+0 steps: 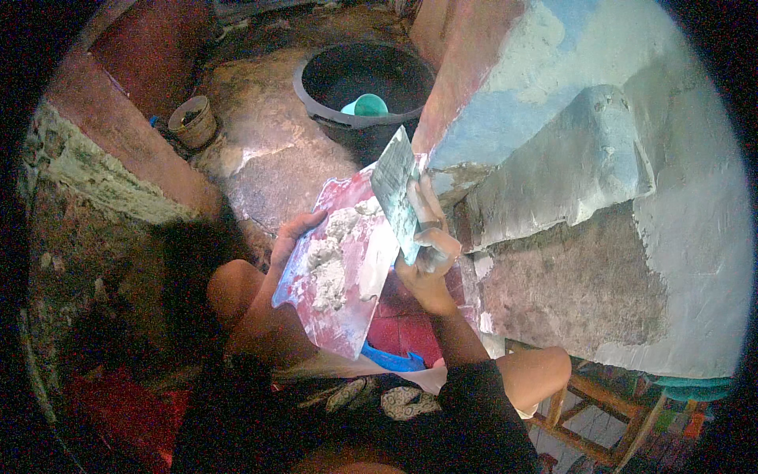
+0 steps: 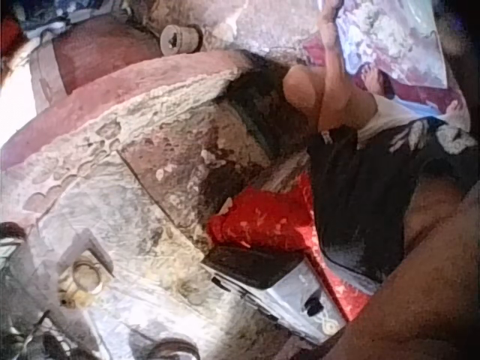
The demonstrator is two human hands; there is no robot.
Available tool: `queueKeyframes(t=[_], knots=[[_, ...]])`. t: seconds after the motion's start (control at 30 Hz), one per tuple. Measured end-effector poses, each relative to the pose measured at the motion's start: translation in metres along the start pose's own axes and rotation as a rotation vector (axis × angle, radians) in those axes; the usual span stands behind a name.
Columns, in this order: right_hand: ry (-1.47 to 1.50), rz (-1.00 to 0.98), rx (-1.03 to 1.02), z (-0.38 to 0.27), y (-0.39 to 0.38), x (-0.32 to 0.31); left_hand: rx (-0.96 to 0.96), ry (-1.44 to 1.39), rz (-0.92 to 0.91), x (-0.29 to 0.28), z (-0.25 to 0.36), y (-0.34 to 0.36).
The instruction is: The person applies a white substance to a wall corner using a trowel and a hawk.
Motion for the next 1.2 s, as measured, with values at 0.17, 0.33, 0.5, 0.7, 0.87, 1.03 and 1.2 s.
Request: queueKeyframes(t=[0.17, 0.33, 0.5, 0.7, 0.87, 1.03, 1.2], knots=[[0.071, -0.031, -0.009, -0.005, -0.018, 0.007, 0.053, -0.084, 0.088, -0.007, 0.009, -0.002], [-0.069, -0.257, -0.028, -0.005, -0.051, 0.017, 0.123, 0.045, 0.135, -0.015, 0.033, -0.010], [-0.155, 0.093, 0.268, 0.031, -0.062, -0.059, 0.083, 0.145, 0.124, 0.009, 0.039, -0.020], [-0.038, -0.083, 0.741, 0.076, 0.020, -0.113, -0.137, 0.311, 0.356, -0.003, 0.013, -0.035], [-0.061, -0.317, 0.938, 0.084, 0.024, -0.095, -0.205, 0.577, 0.315, -0.014, 0.007, -0.017], [-0.025, -0.362, 0.940, 0.088, 0.025, -0.085, -0.252, 0.534, 0.318, -0.019, 0.000, -0.017], [-0.110, -0.449, 0.925, 0.085, 0.030, -0.077, -0.267, 0.502, 0.310, -0.018, -0.003, -0.020]])
Point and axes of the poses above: each hand's wrist, its own y-axis towards the middle knuckle, its own x-axis out of the palm, z = x × y, the point moved 9 cm from there along y, towards the middle knuckle, and after that the axes turned 2 degrees about z, right-handed, at the moved point
